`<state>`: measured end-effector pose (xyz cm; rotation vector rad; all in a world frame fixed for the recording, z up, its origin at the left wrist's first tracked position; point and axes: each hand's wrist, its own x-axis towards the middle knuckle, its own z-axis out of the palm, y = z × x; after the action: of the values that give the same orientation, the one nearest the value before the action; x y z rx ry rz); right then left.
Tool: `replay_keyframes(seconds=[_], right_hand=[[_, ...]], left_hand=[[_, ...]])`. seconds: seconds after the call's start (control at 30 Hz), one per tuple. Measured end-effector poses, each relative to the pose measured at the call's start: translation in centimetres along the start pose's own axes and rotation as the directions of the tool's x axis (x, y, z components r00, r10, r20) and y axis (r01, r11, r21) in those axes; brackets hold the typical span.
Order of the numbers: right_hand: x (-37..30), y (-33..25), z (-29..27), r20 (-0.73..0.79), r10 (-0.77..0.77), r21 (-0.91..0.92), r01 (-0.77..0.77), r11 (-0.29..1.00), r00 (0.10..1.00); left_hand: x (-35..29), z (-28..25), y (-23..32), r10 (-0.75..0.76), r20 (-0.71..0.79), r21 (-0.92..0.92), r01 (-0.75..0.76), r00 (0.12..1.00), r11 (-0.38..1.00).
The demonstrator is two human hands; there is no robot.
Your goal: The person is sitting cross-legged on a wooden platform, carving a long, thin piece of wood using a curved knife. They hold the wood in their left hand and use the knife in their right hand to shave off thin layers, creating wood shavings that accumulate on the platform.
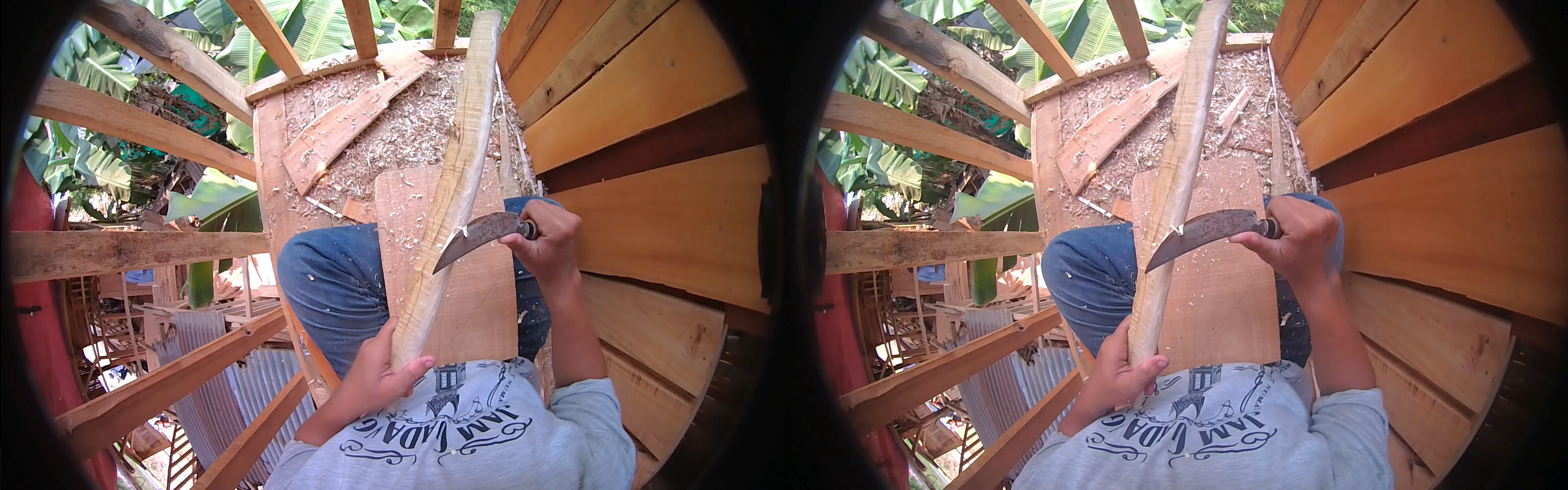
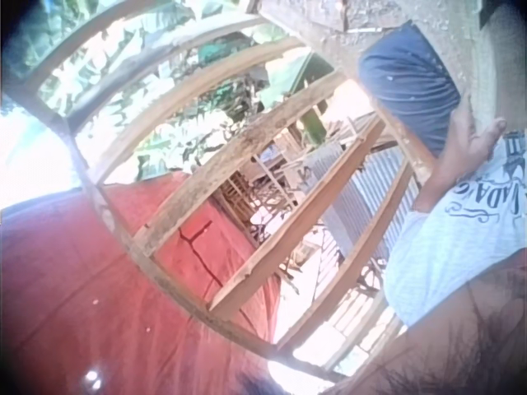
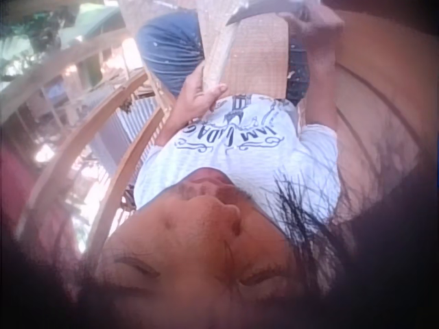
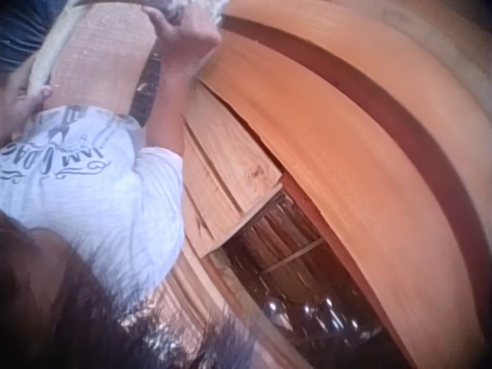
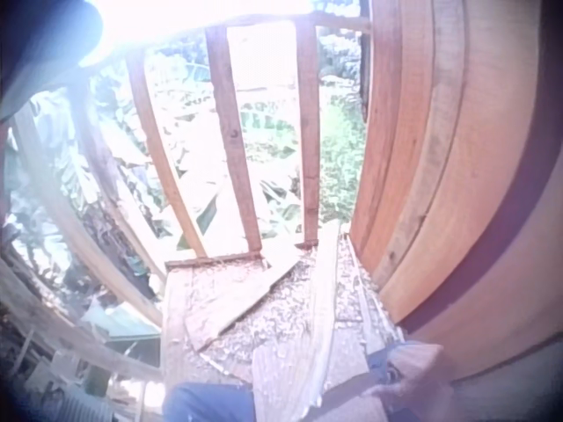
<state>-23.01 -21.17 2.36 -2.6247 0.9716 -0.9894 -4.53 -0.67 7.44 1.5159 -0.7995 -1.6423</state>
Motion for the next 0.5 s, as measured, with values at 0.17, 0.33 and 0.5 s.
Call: replay_keyframes(seconds=[0.17, 0.33, 0.5], right_hand=[[-0.1, 1.5, -0.8, 0.023, 0.093, -0.127, -0.089, 0.988, 0.995], [0.3, 1.5, 0.2, -0.023, 0.130, -0.129, -0.132, 0.983, 0.991], [0.6, 1.3, 0.6, -0.018, 0.127, -0.134, -0.128, 0.983, 0.992]], left_hand=[[0.3, 0.1, -0.7, -0.007, -0.019, -0.027, 0.006, 1.000, 1.000], [0.3, 0.0, -0.7, 0.006, -0.049, -0.045, -0.008, 0.999, 0.999], [0.2, -0.5, -0.5, 0.000, -0.083, -0.069, -0.006, 0.997, 0.998]])
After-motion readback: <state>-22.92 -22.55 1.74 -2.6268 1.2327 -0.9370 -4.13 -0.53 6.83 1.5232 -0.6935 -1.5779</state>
